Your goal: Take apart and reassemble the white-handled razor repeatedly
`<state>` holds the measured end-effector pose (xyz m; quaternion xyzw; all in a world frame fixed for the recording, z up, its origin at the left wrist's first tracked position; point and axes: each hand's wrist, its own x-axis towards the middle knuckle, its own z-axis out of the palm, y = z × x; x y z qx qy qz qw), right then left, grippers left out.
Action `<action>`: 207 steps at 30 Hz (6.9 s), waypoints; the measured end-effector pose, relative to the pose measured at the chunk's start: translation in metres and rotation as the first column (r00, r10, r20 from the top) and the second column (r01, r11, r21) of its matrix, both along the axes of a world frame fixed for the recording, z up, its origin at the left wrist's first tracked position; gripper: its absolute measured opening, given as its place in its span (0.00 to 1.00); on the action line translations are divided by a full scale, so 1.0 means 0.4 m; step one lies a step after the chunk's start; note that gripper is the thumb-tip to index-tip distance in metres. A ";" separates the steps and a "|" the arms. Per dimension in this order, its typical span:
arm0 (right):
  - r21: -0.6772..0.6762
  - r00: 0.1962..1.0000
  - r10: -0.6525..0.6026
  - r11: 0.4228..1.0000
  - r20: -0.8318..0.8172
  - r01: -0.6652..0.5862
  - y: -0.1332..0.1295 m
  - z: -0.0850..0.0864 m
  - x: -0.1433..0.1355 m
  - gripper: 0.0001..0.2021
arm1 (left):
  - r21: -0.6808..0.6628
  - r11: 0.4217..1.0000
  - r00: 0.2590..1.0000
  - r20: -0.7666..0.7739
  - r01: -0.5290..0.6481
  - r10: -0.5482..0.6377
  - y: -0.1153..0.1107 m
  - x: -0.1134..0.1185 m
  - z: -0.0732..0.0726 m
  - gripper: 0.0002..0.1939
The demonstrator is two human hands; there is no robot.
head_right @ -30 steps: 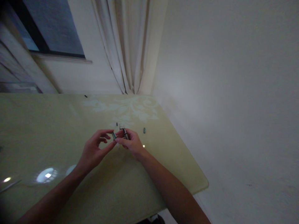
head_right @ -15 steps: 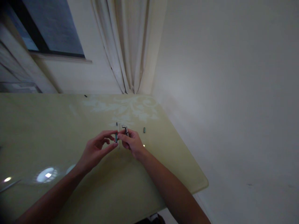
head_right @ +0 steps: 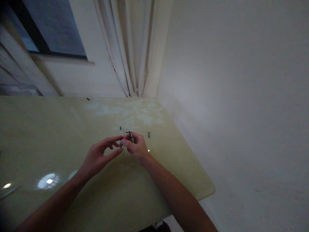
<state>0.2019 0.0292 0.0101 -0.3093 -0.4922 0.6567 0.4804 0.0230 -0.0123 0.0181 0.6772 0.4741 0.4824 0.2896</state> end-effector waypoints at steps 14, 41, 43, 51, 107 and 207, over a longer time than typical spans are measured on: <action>0.231 0.990 -0.056 0.973 0.130 0.025 0.000 0.026 0.023 0.26 | -0.261 0.962 0.903 0.428 0.078 0.043 0.025 -0.034 -0.032 0.23; 0.217 0.969 0.115 0.963 0.220 -0.163 -0.015 0.029 0.019 0.25 | -0.266 0.939 0.830 0.557 0.219 -0.035 0.015 -0.041 -0.030 0.24; 0.246 0.963 0.089 0.957 0.255 -0.154 -0.011 0.029 0.022 0.26 | -0.270 0.942 0.847 0.532 0.198 -0.025 0.014 -0.042 -0.024 0.24; 0.337 0.934 0.004 0.932 0.358 -0.133 -0.010 0.025 0.027 0.28 | -0.297 0.945 0.880 0.475 0.135 0.024 0.012 -0.035 -0.003 0.25; 0.560 0.121 -0.632 0.747 0.765 0.358 0.177 -0.046 0.254 0.13 | -0.003 0.950 0.736 -0.633 -0.311 0.239 0.063 0.011 -0.069 0.14; 0.669 0.648 -0.378 0.689 0.661 -0.281 0.010 -0.009 0.073 0.22 | 0.095 0.949 0.947 -0.083 -0.302 0.310 -0.029 -0.077 -0.034 0.20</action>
